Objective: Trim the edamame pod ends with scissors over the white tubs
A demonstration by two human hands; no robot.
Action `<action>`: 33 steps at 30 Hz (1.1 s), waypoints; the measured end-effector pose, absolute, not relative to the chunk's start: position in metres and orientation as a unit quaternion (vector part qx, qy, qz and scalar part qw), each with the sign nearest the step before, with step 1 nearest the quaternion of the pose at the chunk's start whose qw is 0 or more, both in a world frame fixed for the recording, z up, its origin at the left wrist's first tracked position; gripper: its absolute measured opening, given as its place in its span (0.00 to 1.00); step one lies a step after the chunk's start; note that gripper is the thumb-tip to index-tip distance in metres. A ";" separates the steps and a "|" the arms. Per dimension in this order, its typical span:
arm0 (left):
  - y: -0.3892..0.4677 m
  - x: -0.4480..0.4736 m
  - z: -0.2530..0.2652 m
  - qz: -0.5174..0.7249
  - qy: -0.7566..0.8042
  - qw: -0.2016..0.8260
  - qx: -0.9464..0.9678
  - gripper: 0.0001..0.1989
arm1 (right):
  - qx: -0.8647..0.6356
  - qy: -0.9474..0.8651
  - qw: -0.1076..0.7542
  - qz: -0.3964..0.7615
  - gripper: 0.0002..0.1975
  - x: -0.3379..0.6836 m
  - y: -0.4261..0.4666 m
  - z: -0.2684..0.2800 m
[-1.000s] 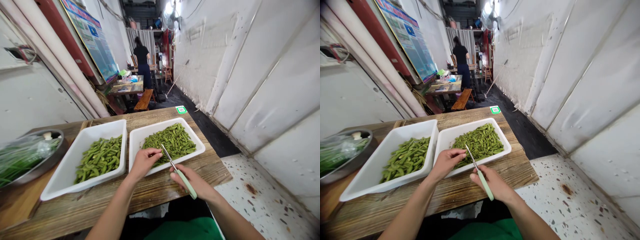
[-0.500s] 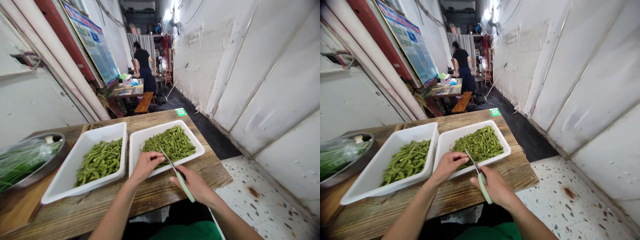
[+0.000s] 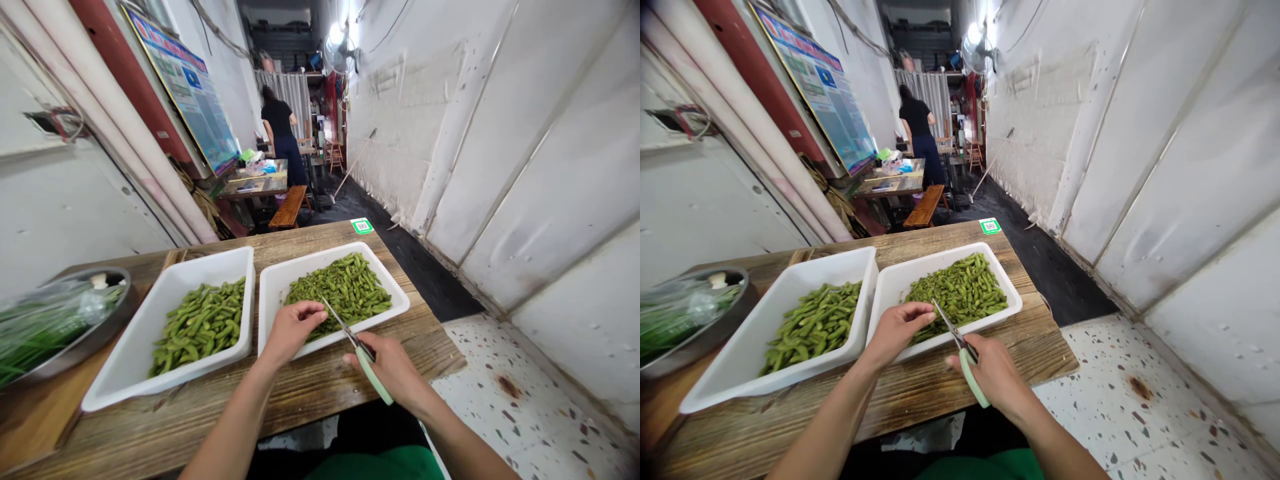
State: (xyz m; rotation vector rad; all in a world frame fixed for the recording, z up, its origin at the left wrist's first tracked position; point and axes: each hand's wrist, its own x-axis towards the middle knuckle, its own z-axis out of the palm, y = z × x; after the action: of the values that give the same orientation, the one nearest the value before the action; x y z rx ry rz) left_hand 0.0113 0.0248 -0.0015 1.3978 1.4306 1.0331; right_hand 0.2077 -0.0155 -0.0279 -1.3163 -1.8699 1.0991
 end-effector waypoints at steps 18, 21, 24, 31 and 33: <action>0.012 0.024 0.003 0.518 0.453 0.623 0.372 0.12 | -0.367 -0.558 0.329 0.668 0.21 0.197 -0.021 -0.025; 0.010 0.029 0.002 0.517 0.465 0.608 0.383 0.12 | -0.380 -0.559 0.327 0.661 0.21 0.196 -0.021 -0.022; 0.011 0.032 0.005 0.509 0.482 0.593 0.395 0.13 | -0.407 -0.544 0.316 0.662 0.22 0.196 -0.020 -0.022; 0.003 -0.031 0.031 0.405 0.741 -0.012 0.536 0.13 | -0.379 -0.514 0.335 0.692 0.20 0.205 -0.020 -0.031; 0.000 -0.052 0.037 0.327 0.767 -0.131 0.536 0.15 | -0.360 -0.522 0.345 0.692 0.19 0.207 -0.020 -0.033</action>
State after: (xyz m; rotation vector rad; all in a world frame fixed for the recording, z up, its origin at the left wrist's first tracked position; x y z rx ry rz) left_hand -0.0517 0.0000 0.0372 1.8416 2.6334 1.1220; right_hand 0.2070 -0.0203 -0.0331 -0.9352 -1.3548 1.7968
